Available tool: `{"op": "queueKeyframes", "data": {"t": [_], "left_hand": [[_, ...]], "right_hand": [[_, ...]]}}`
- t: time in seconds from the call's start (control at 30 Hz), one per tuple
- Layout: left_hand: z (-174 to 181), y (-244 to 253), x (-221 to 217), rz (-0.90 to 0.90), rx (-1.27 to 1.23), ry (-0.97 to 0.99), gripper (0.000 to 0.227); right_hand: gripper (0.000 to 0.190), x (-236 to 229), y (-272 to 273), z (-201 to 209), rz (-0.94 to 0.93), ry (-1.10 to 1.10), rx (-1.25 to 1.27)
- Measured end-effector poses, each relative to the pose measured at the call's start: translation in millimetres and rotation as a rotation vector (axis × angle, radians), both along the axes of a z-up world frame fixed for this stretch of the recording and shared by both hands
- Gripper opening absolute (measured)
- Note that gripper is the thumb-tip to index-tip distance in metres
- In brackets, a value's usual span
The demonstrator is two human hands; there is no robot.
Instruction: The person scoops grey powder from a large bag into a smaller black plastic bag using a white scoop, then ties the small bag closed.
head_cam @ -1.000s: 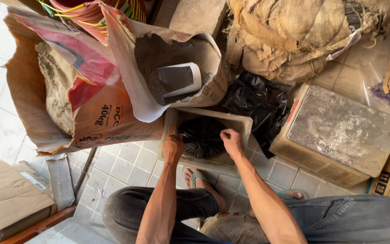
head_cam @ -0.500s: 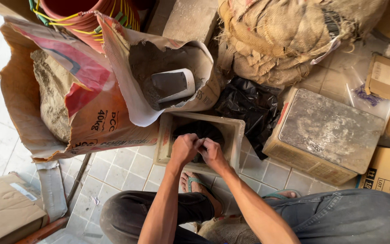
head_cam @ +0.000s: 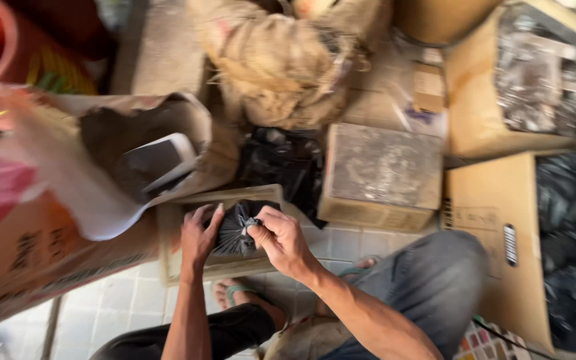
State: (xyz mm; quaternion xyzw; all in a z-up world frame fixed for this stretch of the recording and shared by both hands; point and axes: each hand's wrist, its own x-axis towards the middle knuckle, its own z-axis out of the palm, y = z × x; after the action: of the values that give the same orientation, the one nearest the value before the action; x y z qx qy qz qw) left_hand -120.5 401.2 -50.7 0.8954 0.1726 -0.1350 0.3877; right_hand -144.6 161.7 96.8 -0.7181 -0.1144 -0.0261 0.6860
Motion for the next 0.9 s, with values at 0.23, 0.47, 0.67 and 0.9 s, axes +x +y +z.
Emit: {"op": "queueKeyframes", "data": {"t": [0.23,0.47,0.67,0.9], "left_hand": [[62,-159,11,0.002,-0.784,0.224,0.066],[96,-400,35,-0.063,-1.09,0.341,0.089],[132,-586,7,-0.184,-1.497,0.336,0.093],[146,-678,-17,-0.667,-0.968,0.208,0.151]], "right_hand": [[0.032,-1,-105,84,-0.178,-0.092,0.13],[0.029,-39,-268,126,-0.785,-0.291,-0.041],[0.03,-42,-416,164,-1.077,-0.472,-0.045],[0.03,-56,-551,134,-1.096,-0.491,-0.262]]}}
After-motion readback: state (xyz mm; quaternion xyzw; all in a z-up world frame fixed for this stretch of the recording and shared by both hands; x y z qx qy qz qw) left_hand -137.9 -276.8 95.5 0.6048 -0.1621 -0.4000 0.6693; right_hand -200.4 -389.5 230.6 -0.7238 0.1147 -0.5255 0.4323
